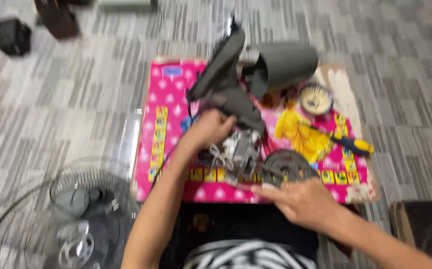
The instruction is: The person disassembles a grey standing fan on a table, using a screwdriver to remove screws from the motor housing. They separate the motor unit from the fan's neck and casing, then use a small brush to clean the internal components of the motor.
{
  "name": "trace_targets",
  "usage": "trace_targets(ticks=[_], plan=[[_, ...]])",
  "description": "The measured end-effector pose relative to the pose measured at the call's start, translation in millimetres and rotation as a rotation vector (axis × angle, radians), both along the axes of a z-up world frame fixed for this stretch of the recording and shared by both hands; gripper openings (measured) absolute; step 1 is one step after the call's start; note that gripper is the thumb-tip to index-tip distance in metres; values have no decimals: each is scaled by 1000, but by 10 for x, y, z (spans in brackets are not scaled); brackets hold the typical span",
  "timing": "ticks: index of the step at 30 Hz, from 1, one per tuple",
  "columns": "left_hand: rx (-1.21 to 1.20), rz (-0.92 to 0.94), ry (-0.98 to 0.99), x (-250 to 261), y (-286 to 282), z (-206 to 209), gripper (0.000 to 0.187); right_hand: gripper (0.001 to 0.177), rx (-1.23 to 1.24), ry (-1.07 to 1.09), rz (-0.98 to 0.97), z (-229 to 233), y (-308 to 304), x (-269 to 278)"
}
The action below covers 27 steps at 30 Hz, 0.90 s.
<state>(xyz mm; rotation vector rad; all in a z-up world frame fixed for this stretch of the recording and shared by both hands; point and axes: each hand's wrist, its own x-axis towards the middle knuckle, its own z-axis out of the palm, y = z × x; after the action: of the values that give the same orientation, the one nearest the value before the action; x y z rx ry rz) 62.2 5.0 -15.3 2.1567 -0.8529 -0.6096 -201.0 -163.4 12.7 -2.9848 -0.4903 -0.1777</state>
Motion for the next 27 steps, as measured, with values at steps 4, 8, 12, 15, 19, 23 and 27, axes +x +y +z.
trace_targets(ticks=[4, 8, 12, 15, 19, 23, 27], plan=[[6, 6, 6, -17, 12, -105, 48, 55, 4, -132, -14, 195, 32, -6], [-11, -15, -45, 8, 0, 43, 50, 51, -23, -83, -23, 142, -20, 12], [-7, -14, -48, 0, 23, 78, 51, 48, 131, -64, -70, 157, 1, 43], [-36, 3, -4, 31, -5, -89, 48, 55, 122, 31, -109, 33, 9, -73], [-25, -23, -16, -30, 51, -98, 51, 52, 148, -71, -137, 44, 34, -95], [-51, -29, -34, 66, -29, -46, 50, 55, 91, -32, -121, 53, 0, -36], [-29, -38, -4, 12, 22, -28, 52, 53, 29, 31, -168, -267, 3, -89]])
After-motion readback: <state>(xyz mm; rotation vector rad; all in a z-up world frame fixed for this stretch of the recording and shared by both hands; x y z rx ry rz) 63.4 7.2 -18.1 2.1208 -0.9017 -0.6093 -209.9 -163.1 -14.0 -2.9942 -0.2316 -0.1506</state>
